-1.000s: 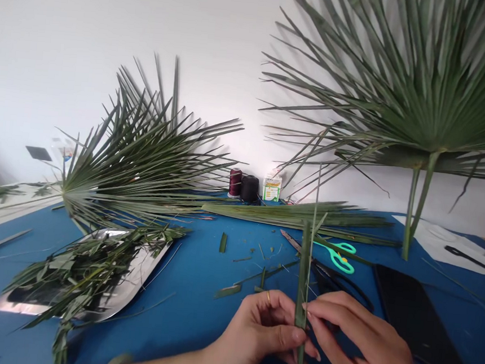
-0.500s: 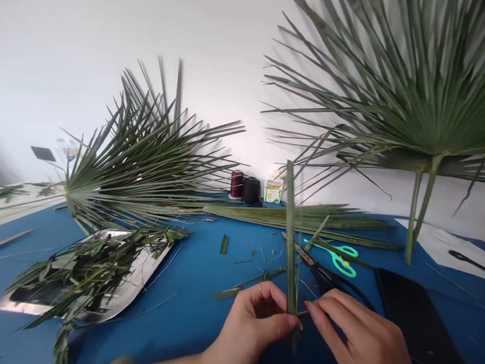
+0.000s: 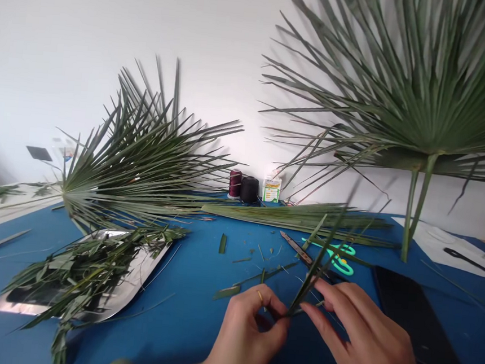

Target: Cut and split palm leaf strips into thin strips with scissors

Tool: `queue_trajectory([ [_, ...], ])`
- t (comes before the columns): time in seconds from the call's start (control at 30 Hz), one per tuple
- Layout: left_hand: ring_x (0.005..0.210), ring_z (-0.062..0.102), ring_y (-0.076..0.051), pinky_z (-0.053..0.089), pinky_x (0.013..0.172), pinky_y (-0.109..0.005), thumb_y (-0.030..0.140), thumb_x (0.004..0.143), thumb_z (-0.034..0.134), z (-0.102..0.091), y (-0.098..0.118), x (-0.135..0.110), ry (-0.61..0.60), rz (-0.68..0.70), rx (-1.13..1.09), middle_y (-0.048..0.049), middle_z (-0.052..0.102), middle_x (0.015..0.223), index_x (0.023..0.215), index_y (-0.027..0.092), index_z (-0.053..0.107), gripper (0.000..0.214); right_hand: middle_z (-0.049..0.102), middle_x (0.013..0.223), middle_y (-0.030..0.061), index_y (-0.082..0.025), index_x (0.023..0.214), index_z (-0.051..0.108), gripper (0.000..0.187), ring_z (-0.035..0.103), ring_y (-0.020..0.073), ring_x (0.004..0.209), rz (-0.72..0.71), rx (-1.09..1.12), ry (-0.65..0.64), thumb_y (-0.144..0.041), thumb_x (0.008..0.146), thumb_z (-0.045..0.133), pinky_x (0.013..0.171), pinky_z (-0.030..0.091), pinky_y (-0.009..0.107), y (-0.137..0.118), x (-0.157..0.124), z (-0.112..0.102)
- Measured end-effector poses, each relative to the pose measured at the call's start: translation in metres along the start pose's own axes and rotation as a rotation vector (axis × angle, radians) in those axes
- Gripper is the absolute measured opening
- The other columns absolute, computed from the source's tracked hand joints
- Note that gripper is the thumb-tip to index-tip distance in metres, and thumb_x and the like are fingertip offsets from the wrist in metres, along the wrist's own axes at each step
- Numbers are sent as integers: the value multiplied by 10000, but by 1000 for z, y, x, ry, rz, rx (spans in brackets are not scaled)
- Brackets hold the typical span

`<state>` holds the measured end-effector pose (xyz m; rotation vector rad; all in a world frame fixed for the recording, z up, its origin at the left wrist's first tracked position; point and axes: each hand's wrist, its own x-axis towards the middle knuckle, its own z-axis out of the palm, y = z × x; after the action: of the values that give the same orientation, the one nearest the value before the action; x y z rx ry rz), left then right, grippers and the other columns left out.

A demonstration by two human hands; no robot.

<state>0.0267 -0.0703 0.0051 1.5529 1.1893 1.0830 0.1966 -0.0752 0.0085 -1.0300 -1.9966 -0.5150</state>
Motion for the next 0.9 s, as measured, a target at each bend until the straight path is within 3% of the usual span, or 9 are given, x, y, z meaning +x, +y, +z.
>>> queue_trajectory([
  [0.13,526,451,-84,345,474,-185,159,675,570,2,-2,2,-6,-67,-27,13,540,647,660,153,568,17,576,682,29,-152,892,599,83,553,140,623,-11,88,-15,-151,811,582,592,426,266,-2,-2,0],
  [0.3,456,374,-61,296,435,-182,178,676,564,3,-1,1,-33,-109,-69,44,484,583,670,157,545,29,581,690,22,-153,891,603,81,555,126,633,3,112,4,-145,814,578,618,422,247,-3,0,0],
  [0.43,529,450,-83,351,493,-186,150,666,552,2,-2,0,5,-60,-29,16,540,654,648,155,547,19,585,699,35,-97,1049,580,299,564,151,641,31,-124,9,-301,831,568,601,400,269,-1,4,-2],
  [0.57,530,433,-87,332,483,-189,144,668,538,0,-5,2,10,-81,7,19,551,649,662,159,569,35,599,714,40,-162,878,654,272,551,187,695,27,-281,-58,-384,855,499,571,370,283,1,8,-4],
  [0.7,506,387,-78,294,458,-189,161,672,542,0,-6,3,-14,-127,-11,33,528,623,671,163,574,32,556,653,21,-209,727,677,204,503,155,650,100,-134,-33,-309,840,540,592,375,263,-2,10,-7],
  [0.9,495,376,-74,284,455,-193,183,668,553,0,-1,1,-29,-166,-64,41,495,599,671,158,566,28,527,632,20,-198,765,676,91,464,146,605,70,85,-28,-209,796,591,546,387,261,-5,12,-6],
])
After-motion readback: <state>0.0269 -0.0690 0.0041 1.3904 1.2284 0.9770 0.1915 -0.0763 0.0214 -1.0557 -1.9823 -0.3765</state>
